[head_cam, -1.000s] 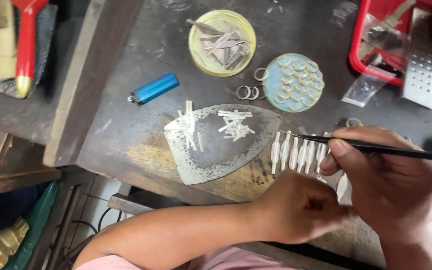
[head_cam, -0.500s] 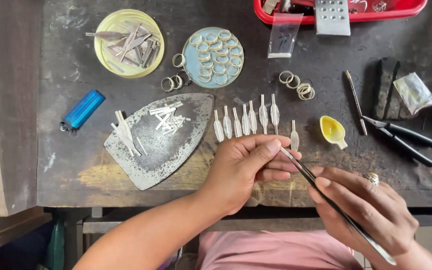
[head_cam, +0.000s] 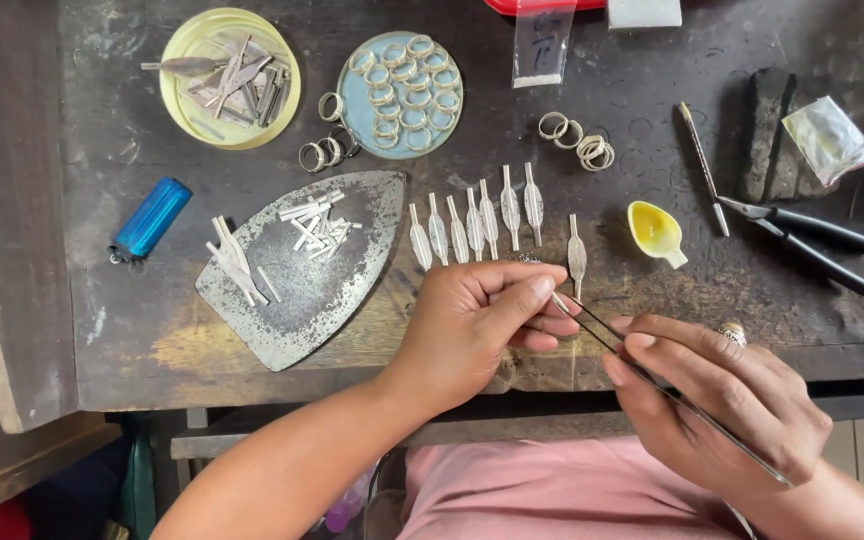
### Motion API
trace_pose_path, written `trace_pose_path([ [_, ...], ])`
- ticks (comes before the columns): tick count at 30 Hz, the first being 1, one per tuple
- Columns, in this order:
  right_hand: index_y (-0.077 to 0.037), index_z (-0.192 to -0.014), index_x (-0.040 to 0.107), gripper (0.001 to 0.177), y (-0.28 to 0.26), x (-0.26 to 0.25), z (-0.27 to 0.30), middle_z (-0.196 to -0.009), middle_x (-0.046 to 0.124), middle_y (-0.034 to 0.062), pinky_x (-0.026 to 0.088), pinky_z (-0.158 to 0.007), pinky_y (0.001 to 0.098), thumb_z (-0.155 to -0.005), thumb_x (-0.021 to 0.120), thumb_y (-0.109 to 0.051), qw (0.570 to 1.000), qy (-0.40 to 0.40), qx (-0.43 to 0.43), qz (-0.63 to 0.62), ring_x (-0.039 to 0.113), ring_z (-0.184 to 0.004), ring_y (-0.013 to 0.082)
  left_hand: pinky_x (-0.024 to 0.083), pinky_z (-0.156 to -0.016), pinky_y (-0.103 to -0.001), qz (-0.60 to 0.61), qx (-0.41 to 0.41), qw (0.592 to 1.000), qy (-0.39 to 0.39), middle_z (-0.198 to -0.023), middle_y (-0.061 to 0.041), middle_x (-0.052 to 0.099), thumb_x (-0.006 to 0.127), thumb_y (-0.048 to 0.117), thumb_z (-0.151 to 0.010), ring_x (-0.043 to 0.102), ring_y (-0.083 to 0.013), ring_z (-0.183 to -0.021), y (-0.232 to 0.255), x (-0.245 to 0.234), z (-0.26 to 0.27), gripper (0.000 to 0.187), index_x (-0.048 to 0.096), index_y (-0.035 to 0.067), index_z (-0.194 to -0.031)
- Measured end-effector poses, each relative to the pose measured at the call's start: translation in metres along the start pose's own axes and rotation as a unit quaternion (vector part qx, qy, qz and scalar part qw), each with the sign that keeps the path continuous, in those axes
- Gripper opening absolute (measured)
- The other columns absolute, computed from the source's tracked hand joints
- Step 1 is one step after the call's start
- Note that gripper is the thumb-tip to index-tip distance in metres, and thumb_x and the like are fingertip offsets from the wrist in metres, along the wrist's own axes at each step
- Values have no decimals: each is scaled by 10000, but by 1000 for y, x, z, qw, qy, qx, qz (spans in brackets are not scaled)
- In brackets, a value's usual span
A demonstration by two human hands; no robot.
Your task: Applying glue to small metal jewelry components using an applicator and tweezers at a workbench.
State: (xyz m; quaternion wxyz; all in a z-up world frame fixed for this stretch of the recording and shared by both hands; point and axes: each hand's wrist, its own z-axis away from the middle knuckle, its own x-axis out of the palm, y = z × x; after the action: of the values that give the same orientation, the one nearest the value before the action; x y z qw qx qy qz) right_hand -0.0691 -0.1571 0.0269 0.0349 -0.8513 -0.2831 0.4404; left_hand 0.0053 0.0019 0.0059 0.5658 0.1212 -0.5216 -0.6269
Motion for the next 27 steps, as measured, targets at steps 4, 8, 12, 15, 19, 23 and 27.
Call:
trace_pose_path([
  [4, -23, -871, 579, 152, 3, 0, 2, -796, 663, 56, 370, -483, 221, -784, 689, -82, 998, -26, -46, 21, 645, -708, 130, 566, -575, -227, -56, 10, 998, 3, -727, -194, 653, 509, 147, -820, 663, -200, -685, 4, 2, 2, 287, 609, -64, -987],
  [8, -17, -884, 565, 163, 1, -3, 0, -813, 655, 54, 382, -517, 227, -790, 686, -70, 996, -54, -67, 26, 651, -727, 146, 564, -567, -228, -38, 0, 999, 8, -780, -180, 646, 511, 121, -823, 666, -214, -705, 4, 3, 2, 267, 607, -76, -975],
  [12, -11, -894, 559, 186, -1, -3, 1, -821, 662, 74, 393, -524, 232, -788, 700, -71, 997, -49, -46, 26, 645, -710, 142, 558, -565, -210, -59, 2, 998, 15, -736, -160, 647, 519, 125, -815, 663, -182, -694, 2, 3, 2, 269, 612, -56, -991],
  [15, 9, -860, 554, 144, 1, -1, 5, -776, 654, 99, 418, -540, 240, -796, 667, -51, 1000, -18, 16, 9, 643, -683, 162, 567, -592, -209, -153, 89, 984, 26, -744, -114, 662, 529, 147, -810, 664, -144, -685, 1, 1, 6, 245, 614, -11, -976],
  [19, 63, -828, 561, 127, 13, -4, 14, -733, 621, 113, 458, -598, 279, -821, 619, -49, 995, -10, 104, -3, 633, -680, 251, 403, -397, -238, -370, 378, 848, 0, -606, -42, 594, 548, 57, -823, 504, -105, -462, 1, 1, 7, 83, 616, 15, -798],
  [23, 68, -790, 537, 137, 19, 1, 21, -707, 609, 114, 456, -589, 276, -813, 641, -17, 992, -5, 124, -7, 618, -656, 252, 443, -592, -325, -465, 453, 760, -37, -817, -95, 602, 536, 83, -849, 558, -229, -627, -2, 2, 6, 108, 595, 3, -809],
  [27, 66, -813, 551, 121, 22, 4, 23, -730, 619, 135, 470, -603, 277, -805, 643, -12, 996, -12, 86, 6, 616, -654, 232, 419, -589, -307, -515, 464, 717, -73, -936, -158, 610, 553, 89, -853, 478, -252, -616, 0, 3, 6, 151, 605, -25, -768],
])
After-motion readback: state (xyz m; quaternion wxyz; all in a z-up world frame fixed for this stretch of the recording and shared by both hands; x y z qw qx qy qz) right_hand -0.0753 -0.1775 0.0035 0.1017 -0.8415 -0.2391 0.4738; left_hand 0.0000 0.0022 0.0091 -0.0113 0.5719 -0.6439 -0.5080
